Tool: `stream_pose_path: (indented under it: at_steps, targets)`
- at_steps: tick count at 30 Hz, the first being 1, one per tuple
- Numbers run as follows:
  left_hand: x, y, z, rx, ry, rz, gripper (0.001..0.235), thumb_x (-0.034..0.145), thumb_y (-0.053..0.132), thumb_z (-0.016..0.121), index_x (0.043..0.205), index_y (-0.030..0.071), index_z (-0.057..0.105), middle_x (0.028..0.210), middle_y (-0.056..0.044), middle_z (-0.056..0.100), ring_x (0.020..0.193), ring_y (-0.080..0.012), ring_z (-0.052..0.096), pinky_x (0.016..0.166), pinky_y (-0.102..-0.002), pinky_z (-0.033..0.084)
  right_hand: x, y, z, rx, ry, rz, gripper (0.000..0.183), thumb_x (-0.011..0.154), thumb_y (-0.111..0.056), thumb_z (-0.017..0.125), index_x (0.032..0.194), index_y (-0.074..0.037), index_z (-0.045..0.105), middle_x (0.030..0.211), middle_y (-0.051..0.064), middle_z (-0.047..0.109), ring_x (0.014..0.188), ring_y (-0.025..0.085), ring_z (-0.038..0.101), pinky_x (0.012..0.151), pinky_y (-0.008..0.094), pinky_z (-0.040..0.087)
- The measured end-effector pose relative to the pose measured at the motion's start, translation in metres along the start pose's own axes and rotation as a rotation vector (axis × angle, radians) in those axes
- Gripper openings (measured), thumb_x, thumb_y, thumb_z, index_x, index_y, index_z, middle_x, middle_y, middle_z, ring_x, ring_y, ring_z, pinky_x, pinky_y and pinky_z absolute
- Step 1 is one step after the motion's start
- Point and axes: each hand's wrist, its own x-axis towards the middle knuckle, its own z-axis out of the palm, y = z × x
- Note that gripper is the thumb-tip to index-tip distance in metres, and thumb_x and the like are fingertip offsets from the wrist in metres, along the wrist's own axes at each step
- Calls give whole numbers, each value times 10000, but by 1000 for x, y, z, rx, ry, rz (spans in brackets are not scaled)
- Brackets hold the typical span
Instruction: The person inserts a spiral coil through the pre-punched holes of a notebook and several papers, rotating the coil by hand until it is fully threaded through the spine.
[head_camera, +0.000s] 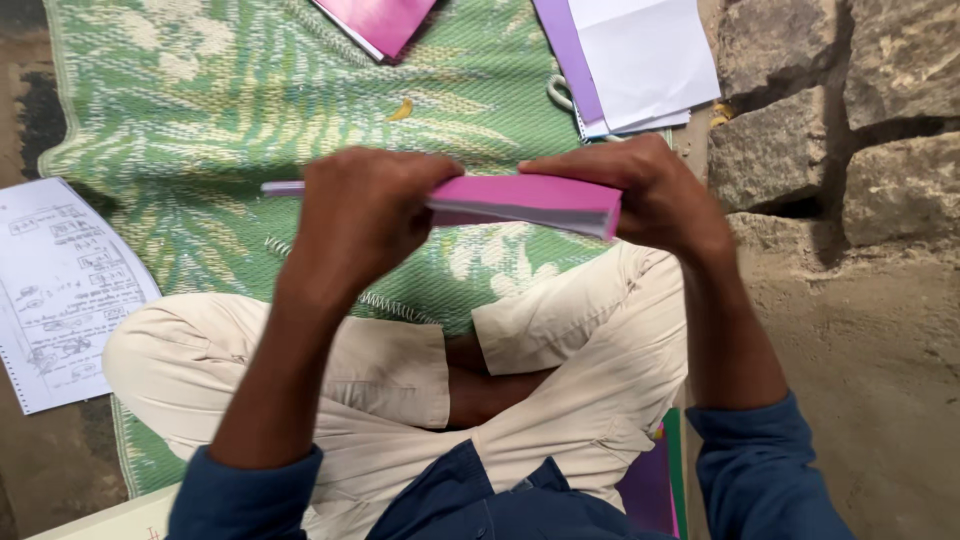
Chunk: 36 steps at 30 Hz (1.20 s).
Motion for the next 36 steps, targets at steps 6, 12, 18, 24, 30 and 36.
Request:
stream_pose_path:
  at_steps: [6,12,18,24,30,36]
  targets:
    - [-13,-37,-23,-538,251,-176,269,845,56,864,1094,133,798,932,-59,787,857,-207,767,778,-382,617,-38,60,34,486,277,234,225,982,-96,755,1200,-44,746,1055,104,778,907,170,760,801,297,634]
    - [-36,-63,36,-1044,231,-310,232,882,47,865,1095,52,774,1017,-102,784,947,-209,778,845,-379,661,-62,107,85,805,387,450,235,963,-98,789,1161,8,720,1070,113,765,976,174,746,866,314,640]
    - [-42,-81,87,-1279,360,-284,175,926,-26,815,1091,24,785,1033,-76,784,970,-167,771,895,-365,673,-48,124,123,1056,568,637,288,892,-88,801,1154,-2,719,1057,146,769,946,235,759,841,372,627]
    - [-42,-92,140,-1040,252,-380,262,850,-18,851,1098,-8,769,1035,-97,775,946,-186,719,864,-346,612,-41,141,160,911,481,527,373,903,64,775,1254,61,647,1173,134,723,1088,230,706,944,388,608]
    - [-36,-95,144,-1839,332,-757,209,809,84,780,967,-53,773,963,-134,820,919,-232,809,843,-394,630,-52,164,183,1325,524,705,346,926,60,701,1257,108,612,1203,174,721,1099,257,739,977,425,582]
    - [-41,-98,152,-1198,286,-452,241,838,23,869,1057,-5,773,991,-67,782,905,-131,737,827,-317,636,-52,154,180,1295,512,663,325,947,-141,676,1188,76,691,1115,202,757,1037,273,747,940,415,605]
